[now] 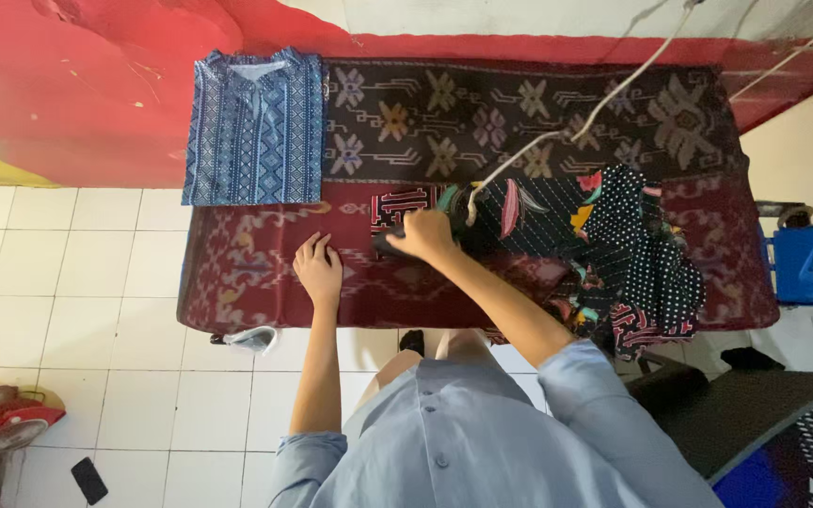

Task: The person irons a patterned fabric by hand using a dry iron, smoothing and pressing different sections of the garment on a flat surface.

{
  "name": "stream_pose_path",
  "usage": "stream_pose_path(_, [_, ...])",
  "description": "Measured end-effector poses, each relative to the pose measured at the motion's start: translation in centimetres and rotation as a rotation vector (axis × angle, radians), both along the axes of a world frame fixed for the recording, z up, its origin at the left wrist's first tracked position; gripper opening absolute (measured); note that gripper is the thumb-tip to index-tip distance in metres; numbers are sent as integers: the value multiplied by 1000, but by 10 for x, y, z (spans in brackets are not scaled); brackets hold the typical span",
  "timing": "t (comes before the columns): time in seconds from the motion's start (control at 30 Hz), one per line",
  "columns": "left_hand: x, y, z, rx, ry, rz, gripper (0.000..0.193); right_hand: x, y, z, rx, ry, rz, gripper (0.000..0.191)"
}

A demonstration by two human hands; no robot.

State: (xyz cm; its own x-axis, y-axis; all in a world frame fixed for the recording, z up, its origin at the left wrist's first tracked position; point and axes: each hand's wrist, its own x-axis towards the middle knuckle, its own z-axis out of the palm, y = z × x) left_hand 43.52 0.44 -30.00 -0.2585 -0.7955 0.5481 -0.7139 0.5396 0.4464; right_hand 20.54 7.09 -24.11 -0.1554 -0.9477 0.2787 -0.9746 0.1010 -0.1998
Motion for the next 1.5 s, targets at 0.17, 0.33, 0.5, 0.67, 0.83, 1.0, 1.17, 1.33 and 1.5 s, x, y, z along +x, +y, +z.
stream_pose_path(0.17, [1, -5, -3, 22, 21, 5, 26, 1, 2, 0, -47, -20, 222, 59])
stream_pose_path(0.33, [2, -4, -6, 30, 12, -3, 26, -10, -30, 17, -8, 21, -39, 64])
stream_pose_path(0.5, [2, -5, -9, 51, 29, -14, 27, -9, -52, 26, 64, -26, -253, 63])
stream_pose_path(0.67, [6, -12, -15, 39, 27, -13, 26, 6, -32, 1, 145, 26, 81, 64])
stream_pose_path(0.83, [4, -15, -24, 30, 28, -9, 26, -7, 3, -26, 86, 0, 125, 61])
stream_pose_path(1.0, [1, -18, -29, 32, 25, -13, 25, -82, 1, -20, 182, 33, -152, 69])
stream_pose_path(1.17, [0, -21, -32, 55, 23, 6, 25, -162, -9, -1, 148, 83, -458, 74])
stream_pose_path(1.33, [-23, -12, -42, 119, 124, 116, 22, -179, 18, -11, 406, -38, -483, 77])
stream_pose_path(1.5, [-78, -12, -57, 168, 132, 75, 20, -149, 73, -57, 47, 78, -97, 73])
